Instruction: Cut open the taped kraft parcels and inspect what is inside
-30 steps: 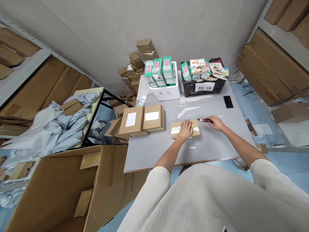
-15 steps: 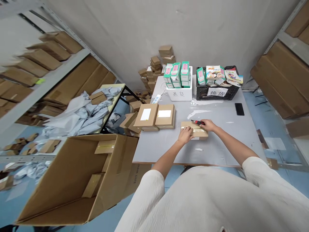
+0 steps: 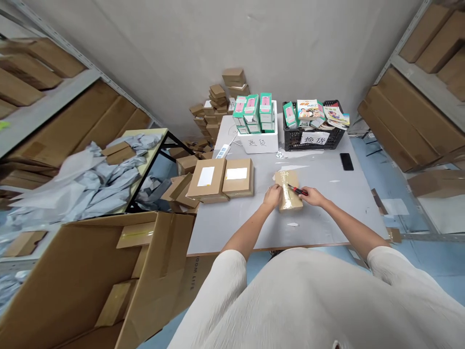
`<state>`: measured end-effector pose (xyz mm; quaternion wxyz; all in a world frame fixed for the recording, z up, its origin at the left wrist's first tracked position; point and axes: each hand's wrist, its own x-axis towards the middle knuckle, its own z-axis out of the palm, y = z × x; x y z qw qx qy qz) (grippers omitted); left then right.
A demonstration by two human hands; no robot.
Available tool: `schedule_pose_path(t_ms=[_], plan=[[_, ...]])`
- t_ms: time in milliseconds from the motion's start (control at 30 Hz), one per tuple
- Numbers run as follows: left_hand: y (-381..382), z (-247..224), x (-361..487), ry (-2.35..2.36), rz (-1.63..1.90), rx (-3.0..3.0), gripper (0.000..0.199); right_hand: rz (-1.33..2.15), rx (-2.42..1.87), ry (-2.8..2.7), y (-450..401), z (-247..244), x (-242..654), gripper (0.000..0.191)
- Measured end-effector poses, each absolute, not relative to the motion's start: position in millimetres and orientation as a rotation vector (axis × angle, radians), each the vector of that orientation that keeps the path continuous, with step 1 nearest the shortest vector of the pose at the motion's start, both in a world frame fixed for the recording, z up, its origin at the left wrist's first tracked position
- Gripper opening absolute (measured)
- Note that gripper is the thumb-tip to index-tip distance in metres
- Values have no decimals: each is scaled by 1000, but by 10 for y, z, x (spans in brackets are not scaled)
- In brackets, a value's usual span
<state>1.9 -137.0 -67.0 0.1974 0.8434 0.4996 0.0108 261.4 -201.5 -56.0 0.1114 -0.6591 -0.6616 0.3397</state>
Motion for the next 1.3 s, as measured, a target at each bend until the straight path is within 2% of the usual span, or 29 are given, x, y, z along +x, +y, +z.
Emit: schedule_pose_path(t_ms=[133,167,333,400,700,933,1133,1300], plan=[[-1444,-658,211,1530,64,2328,33,985,-1894,-1919,-1987,-613,2633,28],[-1482,-663,275,1568,82,2309,38,934,-1900,-1903,-1927,-622,2649,29],[-1734,-723,607,1554,15,2238,94,707,-1894,-1982,-1378,-598,2656,33],[-1824,-750,688,1532,-64,2260,107,684,-1937,-2029,-1145,-578,2606,37],[-1724,-736,549,1371,-227,2283,121,675,-2021,-2142,-909,-709,2603,36],[-1655,-810,556,1341,-232,2382,115,725,-2190,-1959,-1119,-621,2816,30],[-1484,-808,371,1192,-304,2477,120,957,-2141,-1714,-1422,-611,2939,24],[-1410,-769,274,1146,-245,2499,112,1288,-1957,-1483,-1603,-651,2981,20]])
